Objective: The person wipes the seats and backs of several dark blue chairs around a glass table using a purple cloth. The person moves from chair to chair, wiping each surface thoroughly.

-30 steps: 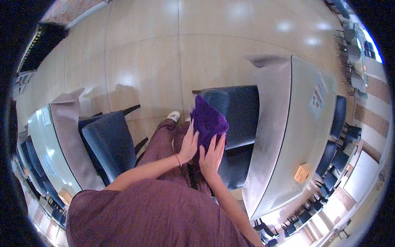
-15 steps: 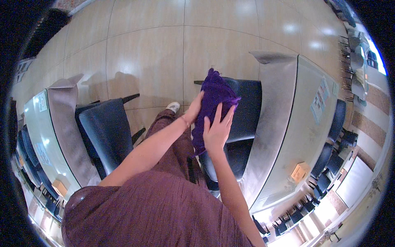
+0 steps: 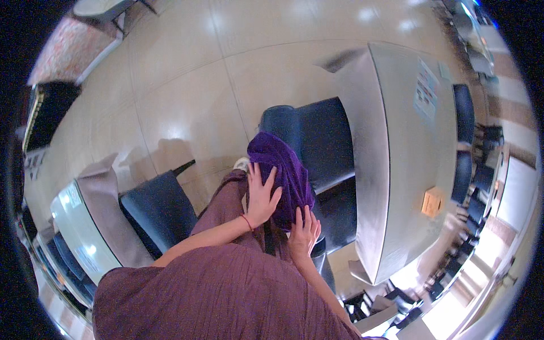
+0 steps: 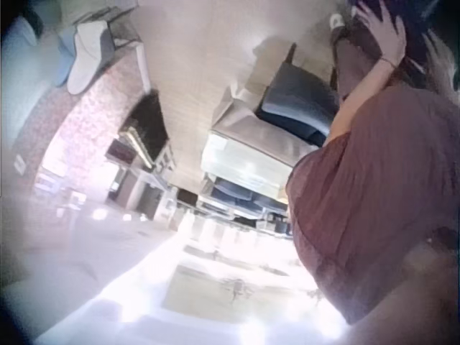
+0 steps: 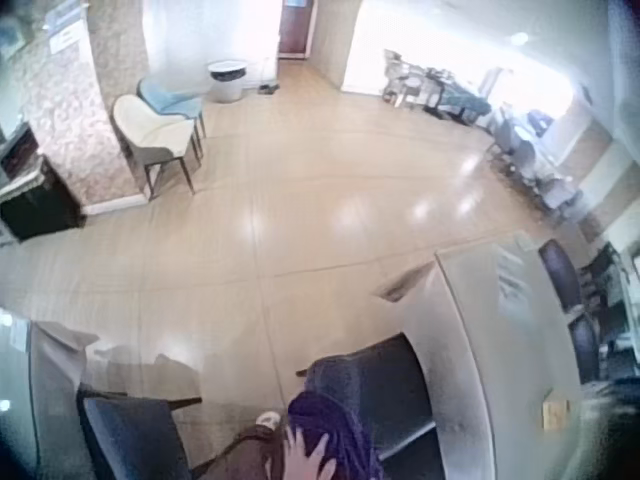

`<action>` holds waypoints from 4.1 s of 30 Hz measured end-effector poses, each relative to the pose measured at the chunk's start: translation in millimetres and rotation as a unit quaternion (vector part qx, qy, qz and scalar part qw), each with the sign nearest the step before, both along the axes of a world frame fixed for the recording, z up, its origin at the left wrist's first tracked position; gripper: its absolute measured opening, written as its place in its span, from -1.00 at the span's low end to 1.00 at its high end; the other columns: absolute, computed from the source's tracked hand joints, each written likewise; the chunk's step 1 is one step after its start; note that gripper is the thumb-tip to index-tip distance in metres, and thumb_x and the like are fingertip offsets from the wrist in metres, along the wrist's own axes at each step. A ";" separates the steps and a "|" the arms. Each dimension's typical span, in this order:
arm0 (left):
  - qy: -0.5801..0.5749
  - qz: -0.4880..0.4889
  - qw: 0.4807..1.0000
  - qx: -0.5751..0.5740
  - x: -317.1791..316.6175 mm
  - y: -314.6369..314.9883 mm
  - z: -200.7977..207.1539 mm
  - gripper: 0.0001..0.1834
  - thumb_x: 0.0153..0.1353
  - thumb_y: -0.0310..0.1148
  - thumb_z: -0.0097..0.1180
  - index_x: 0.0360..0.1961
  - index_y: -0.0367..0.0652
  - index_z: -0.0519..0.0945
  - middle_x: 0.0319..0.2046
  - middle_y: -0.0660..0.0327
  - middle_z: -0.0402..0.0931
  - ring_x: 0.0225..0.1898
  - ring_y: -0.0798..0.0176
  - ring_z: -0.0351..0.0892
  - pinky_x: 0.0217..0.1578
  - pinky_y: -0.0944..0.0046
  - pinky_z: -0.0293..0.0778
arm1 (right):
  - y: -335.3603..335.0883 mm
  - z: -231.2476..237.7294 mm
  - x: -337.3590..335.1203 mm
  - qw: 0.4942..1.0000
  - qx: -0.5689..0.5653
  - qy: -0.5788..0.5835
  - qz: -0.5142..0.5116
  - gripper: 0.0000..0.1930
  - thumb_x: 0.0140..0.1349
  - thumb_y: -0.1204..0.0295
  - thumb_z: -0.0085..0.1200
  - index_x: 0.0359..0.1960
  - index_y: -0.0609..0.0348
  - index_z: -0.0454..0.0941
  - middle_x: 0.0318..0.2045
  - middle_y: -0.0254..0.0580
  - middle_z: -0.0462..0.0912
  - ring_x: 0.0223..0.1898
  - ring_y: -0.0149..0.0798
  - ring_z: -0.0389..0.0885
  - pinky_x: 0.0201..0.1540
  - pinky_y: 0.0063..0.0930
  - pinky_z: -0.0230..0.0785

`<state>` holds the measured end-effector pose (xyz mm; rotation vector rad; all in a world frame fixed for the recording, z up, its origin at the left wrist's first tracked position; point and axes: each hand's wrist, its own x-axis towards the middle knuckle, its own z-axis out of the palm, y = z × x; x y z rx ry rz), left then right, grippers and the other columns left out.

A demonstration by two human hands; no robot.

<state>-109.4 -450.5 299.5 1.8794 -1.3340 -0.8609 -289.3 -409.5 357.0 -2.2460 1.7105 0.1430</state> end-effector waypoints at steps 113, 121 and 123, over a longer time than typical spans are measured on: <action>0.164 -0.461 0.803 0.339 145.2 -273.7 42.1 -0.22 0.37 -0.34 -0.06 0.46 -0.50 -0.09 0.43 -0.34 0.01 0.51 -0.20 -0.05 0.47 0.07 -0.08 | -228.6 -11.8 142.6 0.875 0.174 -0.363 -0.270 -0.37 0.32 0.23 0.08 0.40 0.12 0.26 0.43 0.27 0.16 0.43 0.30 0.15 0.43 -0.02 0.11; 0.313 -0.353 0.807 0.355 137.2 -262.9 -60.5 -0.47 0.53 -0.28 -0.24 0.42 -0.32 0.18 0.51 -0.22 -0.14 0.57 -0.13 -0.27 0.51 0.05 -0.28 | -260.9 -54.8 155.1 0.896 0.179 -0.267 -0.306 -0.45 0.44 0.14 -0.10 0.36 0.18 0.31 0.42 0.17 0.24 0.44 0.21 0.17 0.40 0.02 0.15; 0.301 -0.394 0.799 0.340 131.3 -267.6 -103.6 -0.53 0.53 -0.27 -0.27 0.38 -0.19 0.29 0.53 -0.15 -0.16 0.58 -0.08 -0.34 0.51 -0.01 -0.32 | -271.2 -79.8 152.5 0.894 0.214 -0.242 -0.311 -0.42 0.45 0.11 -0.12 0.34 0.27 0.31 0.38 0.19 0.29 0.42 0.15 0.23 0.45 -0.11 0.08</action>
